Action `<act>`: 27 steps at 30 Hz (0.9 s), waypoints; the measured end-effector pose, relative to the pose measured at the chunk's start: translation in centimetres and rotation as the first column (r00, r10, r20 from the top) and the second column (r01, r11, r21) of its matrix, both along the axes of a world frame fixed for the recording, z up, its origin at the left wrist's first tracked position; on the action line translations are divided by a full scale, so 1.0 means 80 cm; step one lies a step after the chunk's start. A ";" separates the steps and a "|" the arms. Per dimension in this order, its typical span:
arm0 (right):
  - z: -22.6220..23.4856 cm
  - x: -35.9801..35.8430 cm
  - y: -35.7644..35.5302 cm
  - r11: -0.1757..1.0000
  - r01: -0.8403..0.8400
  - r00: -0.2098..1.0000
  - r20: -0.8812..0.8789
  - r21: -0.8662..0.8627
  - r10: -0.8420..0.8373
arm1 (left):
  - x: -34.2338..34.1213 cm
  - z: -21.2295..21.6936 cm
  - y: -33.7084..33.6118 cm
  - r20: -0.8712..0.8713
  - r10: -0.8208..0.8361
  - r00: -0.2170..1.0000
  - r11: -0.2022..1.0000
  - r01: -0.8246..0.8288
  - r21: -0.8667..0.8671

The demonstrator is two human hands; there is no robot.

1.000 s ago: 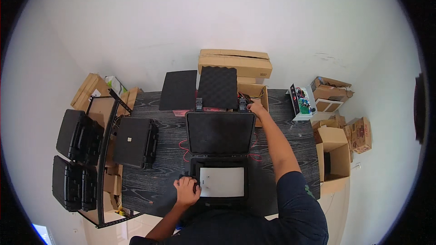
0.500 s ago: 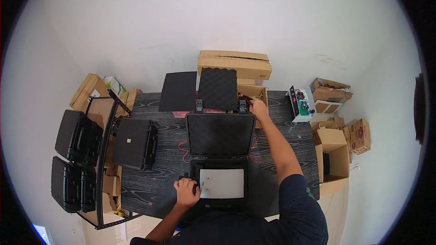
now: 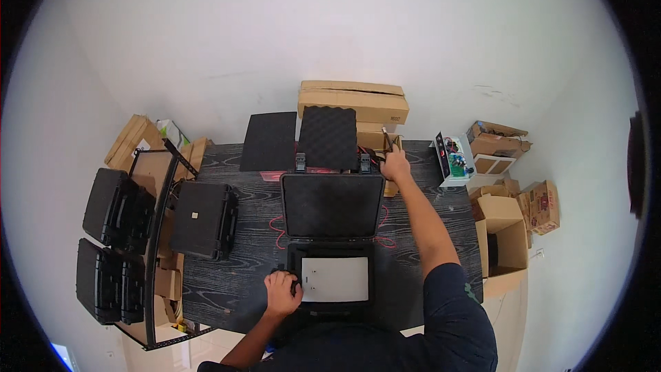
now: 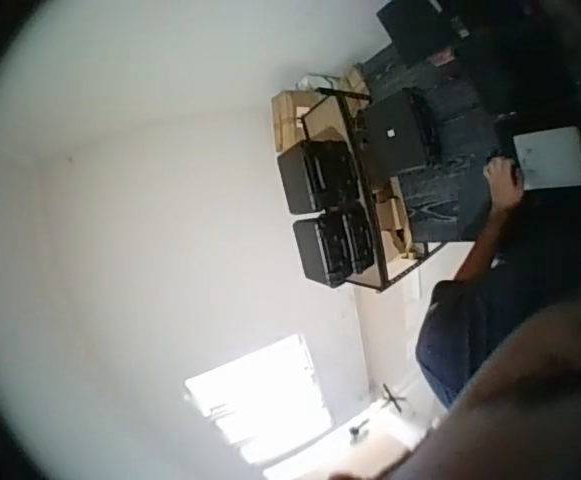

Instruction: The person opens a black hard case and places a white rectangular electronic device inside. They then connect red and black wires to the device and place a black cable into the case. Finally, they close the case.

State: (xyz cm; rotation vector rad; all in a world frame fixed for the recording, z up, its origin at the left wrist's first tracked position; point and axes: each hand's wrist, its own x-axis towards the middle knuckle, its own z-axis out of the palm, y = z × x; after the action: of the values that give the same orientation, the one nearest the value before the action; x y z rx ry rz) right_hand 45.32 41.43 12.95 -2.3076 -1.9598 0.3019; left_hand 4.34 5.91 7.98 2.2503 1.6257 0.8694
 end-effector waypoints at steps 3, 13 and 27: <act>-0.002 -0.025 0.002 0.999 0.012 0.994 0.104 0.046 -0.017 | 0.000 -0.001 -0.001 0.014 -0.001 1.000 1.000 0.001 0.001; -0.038 -0.013 0.015 0.893 0.044 0.989 -0.147 0.448 0.025 | 0.000 0.000 0.000 0.027 -0.005 1.000 1.000 0.005 -0.015; 0.139 0.028 -0.104 0.775 0.470 -0.065 -0.859 0.423 0.508 | -0.001 0.003 -0.003 -0.011 0.001 1.000 1.000 -0.001 -0.023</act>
State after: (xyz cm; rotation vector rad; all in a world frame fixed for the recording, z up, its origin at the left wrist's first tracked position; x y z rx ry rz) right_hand 47.56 33.09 24.10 -0.7698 -0.8580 0.8666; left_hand 4.23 5.69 8.24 2.2436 1.6328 0.8359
